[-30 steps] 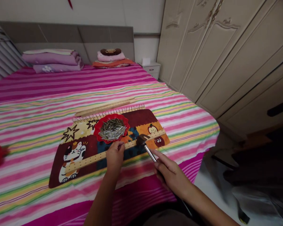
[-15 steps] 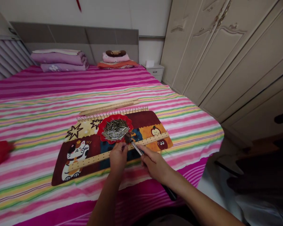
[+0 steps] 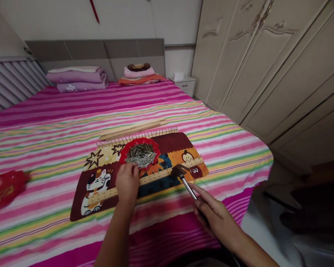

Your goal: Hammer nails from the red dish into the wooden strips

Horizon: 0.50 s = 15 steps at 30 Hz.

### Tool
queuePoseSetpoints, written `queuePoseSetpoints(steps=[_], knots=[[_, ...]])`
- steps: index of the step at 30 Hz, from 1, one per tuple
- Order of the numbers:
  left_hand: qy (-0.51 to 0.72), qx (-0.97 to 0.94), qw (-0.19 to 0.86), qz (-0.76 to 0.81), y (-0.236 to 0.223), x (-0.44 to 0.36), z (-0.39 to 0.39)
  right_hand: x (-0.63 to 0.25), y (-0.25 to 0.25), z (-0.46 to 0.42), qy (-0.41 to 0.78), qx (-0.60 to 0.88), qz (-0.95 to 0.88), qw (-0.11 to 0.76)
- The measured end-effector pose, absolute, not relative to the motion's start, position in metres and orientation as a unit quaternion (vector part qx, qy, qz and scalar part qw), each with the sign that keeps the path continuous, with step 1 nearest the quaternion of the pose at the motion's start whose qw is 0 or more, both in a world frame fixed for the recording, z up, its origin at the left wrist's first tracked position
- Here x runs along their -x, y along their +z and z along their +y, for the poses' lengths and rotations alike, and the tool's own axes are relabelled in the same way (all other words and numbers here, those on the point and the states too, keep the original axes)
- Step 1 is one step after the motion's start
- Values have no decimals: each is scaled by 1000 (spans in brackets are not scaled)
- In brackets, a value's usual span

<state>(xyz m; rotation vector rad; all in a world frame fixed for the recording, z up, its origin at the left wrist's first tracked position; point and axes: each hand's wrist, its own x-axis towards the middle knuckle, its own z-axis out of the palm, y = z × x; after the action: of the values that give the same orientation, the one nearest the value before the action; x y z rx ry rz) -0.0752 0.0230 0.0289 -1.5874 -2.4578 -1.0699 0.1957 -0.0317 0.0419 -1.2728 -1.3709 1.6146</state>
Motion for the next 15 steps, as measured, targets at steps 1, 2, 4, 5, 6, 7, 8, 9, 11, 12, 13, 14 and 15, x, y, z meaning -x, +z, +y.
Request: queuePoseSetpoints(steps=[1, 2, 4, 5, 6, 7, 8, 9, 11, 12, 13, 14, 15], knots=[[-297, 531, 37, -793, 34, 84, 28, -197, 40, -32, 618, 493, -517, 329], [-248, 551, 47, -796, 38, 92, 34, -198, 40, -32, 619, 497, -512, 329], [-159, 568, 40, -807, 44, 103, 46, -198, 40, -32, 621, 501, -505, 330], [-123, 567, 30, -814, 47, 106, 52, -198, 40, -32, 622, 500, -503, 331], [-94, 562, 21, -822, 48, 108, 57, -198, 40, -31, 623, 499, -502, 333], [-71, 557, 14, -827, 50, 108, 62, -198, 39, -31, 624, 496, -503, 334], [-52, 555, 9, -830, 52, 107, 66, -198, 39, -31, 624, 493, -504, 335], [-38, 555, 5, -831, 53, 106, 70, -198, 38, -31, 625, 491, -506, 337], [-14, 560, -2, -828, 56, 104, 74, -198, 36, -31, 624, 488, -508, 336], [-4, 565, -6, -825, 57, 104, 75, -198, 35, -31, 623, 490, -509, 336], [4, 570, -10, -822, 58, 104, 75, -199, 34, -31, 620, 493, -509, 336], [10, 575, -11, -818, 58, 104, 75, -199, 34, -31, 618, 496, -509, 336], [15, 581, -9, -814, 59, 104, 74, -199, 33, -31, 616, 498, -510, 336]])
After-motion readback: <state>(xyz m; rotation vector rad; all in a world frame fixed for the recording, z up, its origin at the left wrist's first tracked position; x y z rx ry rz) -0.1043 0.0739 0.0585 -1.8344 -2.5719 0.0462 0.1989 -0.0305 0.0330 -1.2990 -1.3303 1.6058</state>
